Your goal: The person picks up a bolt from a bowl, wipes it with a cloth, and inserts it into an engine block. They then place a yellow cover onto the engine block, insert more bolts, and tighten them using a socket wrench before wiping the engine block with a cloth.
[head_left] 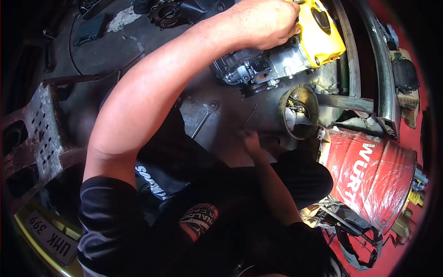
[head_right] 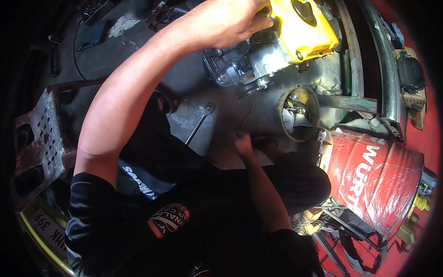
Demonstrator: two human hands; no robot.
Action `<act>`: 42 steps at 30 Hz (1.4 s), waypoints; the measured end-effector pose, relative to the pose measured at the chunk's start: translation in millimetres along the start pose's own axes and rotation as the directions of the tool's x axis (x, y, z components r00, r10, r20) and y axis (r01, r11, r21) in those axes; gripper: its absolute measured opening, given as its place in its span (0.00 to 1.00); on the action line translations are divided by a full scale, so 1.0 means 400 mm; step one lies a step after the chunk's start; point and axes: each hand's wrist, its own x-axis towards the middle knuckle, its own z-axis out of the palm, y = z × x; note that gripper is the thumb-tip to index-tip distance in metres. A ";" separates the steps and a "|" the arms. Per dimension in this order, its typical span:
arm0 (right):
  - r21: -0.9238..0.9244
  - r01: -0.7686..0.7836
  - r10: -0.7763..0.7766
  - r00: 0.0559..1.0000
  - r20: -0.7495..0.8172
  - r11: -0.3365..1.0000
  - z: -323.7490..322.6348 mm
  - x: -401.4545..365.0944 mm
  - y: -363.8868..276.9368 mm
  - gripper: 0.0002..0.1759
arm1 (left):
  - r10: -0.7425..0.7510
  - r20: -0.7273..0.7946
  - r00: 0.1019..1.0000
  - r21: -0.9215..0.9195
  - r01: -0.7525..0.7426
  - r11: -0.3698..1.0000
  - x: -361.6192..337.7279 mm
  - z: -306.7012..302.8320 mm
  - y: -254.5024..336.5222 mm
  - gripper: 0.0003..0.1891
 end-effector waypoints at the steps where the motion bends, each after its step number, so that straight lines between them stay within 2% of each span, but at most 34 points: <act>1: -0.120 0.061 -0.063 0.998 -0.007 0.991 0.049 -0.035 -0.021 0.18 | 0.122 0.093 0.988 0.179 -0.138 0.974 0.012 0.031 -0.014 0.10; 2: -0.236 0.118 -0.123 0.992 -0.006 0.964 0.076 -0.060 -0.039 0.18 | 0.222 0.208 0.953 0.335 -0.283 0.899 0.023 0.060 -0.025 0.10; 3: -0.331 0.067 -0.056 0.997 0.044 0.941 0.069 -0.071 -0.074 0.19 | 0.296 0.335 0.894 0.455 -0.429 0.780 0.029 0.076 -0.028 0.10; 4: -0.426 0.020 0.019 0.996 0.087 0.905 0.058 -0.080 -0.118 0.20 | 0.169 0.294 0.941 0.301 -0.259 0.918 0.033 0.076 -0.025 0.09; 5: -0.517 -0.020 0.098 0.988 0.124 0.855 0.050 -0.083 -0.138 0.21 | 0.028 0.278 0.960 0.127 -0.066 0.990 0.041 0.074 -0.027 0.09; 6: -0.439 0.020 0.001 0.999 0.047 0.898 0.041 -0.078 -0.118 0.21 | -0.114 0.290 0.950 -0.050 0.134 0.990 0.050 0.066 -0.028 0.09; 8: -0.292 0.135 -0.178 0.976 -0.126 0.947 -0.005 -0.050 -0.047 0.23 | -0.231 0.304 0.924 -0.071 0.264 0.962 0.064 0.032 -0.014 0.10; 10: -0.347 0.041 -0.114 0.974 -0.194 0.937 -0.071 -0.014 0.014 0.20 | -0.304 0.338 0.891 -0.052 0.340 0.939 0.078 -0.001 -0.007 0.11; 11: -0.371 -0.006 -0.084 0.970 -0.227 0.929 -0.089 0.000 0.030 0.19 | -0.268 0.339 0.902 -0.069 0.308 0.949 0.079 -0.004 -0.009 0.12; 14: -0.209 -0.031 -0.033 0.955 -0.295 0.977 -0.106 0.000 0.004 0.21 | -0.254 0.397 0.882 -0.052 0.298 0.953 0.084 0.012 -0.021 0.12; 17: -0.083 0.099 -0.121 0.940 -0.319 0.992 -0.089 -0.002 -0.075 0.21 | -0.300 0.390 0.870 -0.059 0.349 0.935 0.098 0.004 -0.023 0.11; 20: -0.047 0.342 -0.333 0.864 -0.378 0.939 -0.080 0.012 -0.175 0.21 | -0.256 0.373 0.892 -0.076 0.304 0.950 0.100 0.007 -0.011 0.10; 21: 0.033 0.239 -0.211 0.904 -0.372 0.970 -0.087 -0.009 -0.258 0.20 | -0.318 0.353 0.880 -0.089 0.370 0.925 0.098 0.001 0.005 0.09; 22: 0.109 0.134 -0.087 0.931 -0.356 0.985 -0.095 -0.023 -0.320 0.19 | -0.312 0.372 0.874 -0.070 0.362 0.930 0.101 0.001 0.004 0.10; 24: 0.192 0.310 -0.218 0.896 -0.387 0.931 -0.128 -0.004 -0.337 0.17 | -0.302 0.409 0.861 -0.033 0.345 0.938 0.108 0.003 -0.001 0.10; 27: 0.224 0.474 -0.318 0.807 -0.498 0.851 -0.175 -0.017 -0.472 0.15 | -0.206 0.426 0.881 -0.021 0.237 0.971 0.110 0.001 -0.004 0.09; 30: 0.227 0.627 -0.405 0.696 -0.593 0.745 -0.210 -0.033 -0.601 0.11 | -0.277 0.420 0.864 -0.045 0.325 0.945 0.114 0.007 0.007 0.09; 32: 0.002 0.719 -0.552 0.536 -0.640 0.695 -0.215 -0.047 -0.693 0.09 | -0.330 0.465 0.821 -0.013 0.380 0.925 0.129 0.004 0.013 0.08; 34: -0.201 0.660 -0.622 0.497 -0.605 0.723 -0.218 -0.066 -0.775 0.11 | -0.348 0.484 0.803 -0.020 0.407 0.913 0.134 -0.013 0.015 0.08; 36: -0.432 0.624 -0.737 0.386 -0.555 0.651 -0.225 -0.070 -0.837 0.14 | -0.326 0.480 0.815 -0.070 0.405 0.911 0.125 -0.035 0.014 0.08; 37: -0.554 0.612 -0.812 0.289 -0.507 0.564 -0.230 -0.049 -0.868 0.15 | -0.367 0.474 0.800 -0.038 0.435 0.899 0.128 -0.028 0.017 0.09; 38: -0.565 0.612 -0.823 0.295 -0.485 0.553 -0.230 -0.027 -0.884 0.15 | -0.408 0.468 0.784 -0.007 0.465 0.885 0.124 -0.018 0.022 0.09; 39: -0.575 0.613 -0.833 0.302 -0.463 0.542 -0.230 -0.004 -0.901 0.15 | -0.415 0.333 0.847 -0.132 0.477 0.869 0.097 -0.015 0.031 0.10; 40: -0.585 0.614 -0.843 0.308 -0.441 0.530 -0.228 0.017 -0.918 0.15 | -0.413 0.318 0.853 -0.107 0.466 0.879 0.094 0.009 0.024 0.12; 42: -0.601 0.475 -0.756 0.519 -0.398 0.643 -0.225 0.018 -0.970 0.19 | -0.393 0.233 0.890 -0.138 0.430 0.892 0.071 0.028 0.011 0.12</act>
